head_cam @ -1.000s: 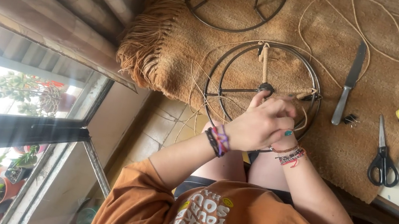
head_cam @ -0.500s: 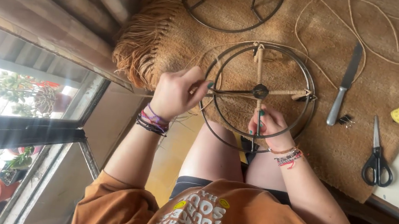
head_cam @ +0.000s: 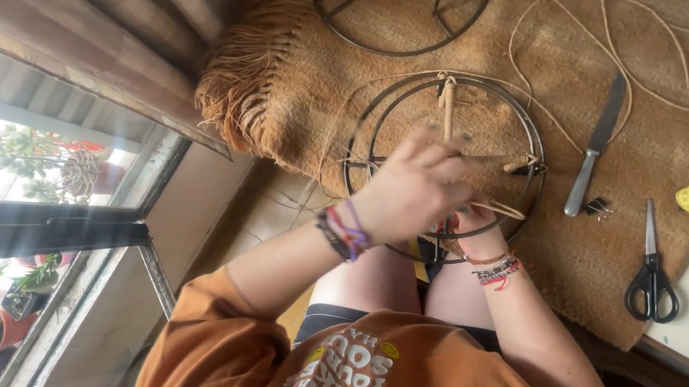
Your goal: Wrapping and knotting twine around a circular metal frame to create a lampshade.
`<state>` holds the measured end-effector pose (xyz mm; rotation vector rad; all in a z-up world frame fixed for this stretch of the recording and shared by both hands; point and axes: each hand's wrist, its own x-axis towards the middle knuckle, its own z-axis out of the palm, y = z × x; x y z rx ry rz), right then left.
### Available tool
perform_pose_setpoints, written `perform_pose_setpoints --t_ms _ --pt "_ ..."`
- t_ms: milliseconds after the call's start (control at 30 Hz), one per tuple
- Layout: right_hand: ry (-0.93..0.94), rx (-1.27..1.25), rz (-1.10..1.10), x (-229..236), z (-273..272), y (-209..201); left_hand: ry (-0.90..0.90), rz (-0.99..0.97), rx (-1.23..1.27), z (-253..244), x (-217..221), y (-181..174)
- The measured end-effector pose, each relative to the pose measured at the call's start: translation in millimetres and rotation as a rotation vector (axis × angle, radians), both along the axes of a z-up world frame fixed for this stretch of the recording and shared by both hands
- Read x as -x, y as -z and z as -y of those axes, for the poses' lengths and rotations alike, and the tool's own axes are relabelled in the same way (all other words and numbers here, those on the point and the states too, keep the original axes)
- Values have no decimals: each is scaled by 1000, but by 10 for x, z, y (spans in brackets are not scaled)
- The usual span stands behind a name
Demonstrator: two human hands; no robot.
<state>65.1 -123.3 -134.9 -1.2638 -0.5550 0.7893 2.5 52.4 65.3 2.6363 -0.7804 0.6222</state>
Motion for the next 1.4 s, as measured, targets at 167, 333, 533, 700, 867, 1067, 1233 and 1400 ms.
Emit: perform_pose_setpoints --t_ms 167,333,533,700,867,1067,1233,1400 --pt "276 340 123 -31 220 1294 624 -635 856 83 -106 158" --pt "249 -297 -108 252 8 -189 373 -632 1483 -542 -119 127" --pt "153 -75 -242 234 53 -491 -374 157 1260 -1768 -110 -39" --pt "257 -139 -112 254 -56 -409 -1157 -155 -35 -2084 -82 391" --pt "290 -134 -184 207 10 -374 -776 22 -16 -662 -80 16" --pt "473 -216 -395 158 361 -67 -110 28 -39 43 -185 396" --pt "535 -352 -402 2 312 17 -144 -25 -56 136 -253 535" --pt "631 -528 -339 -82 244 21 -50 -260 185 27 -279 509"
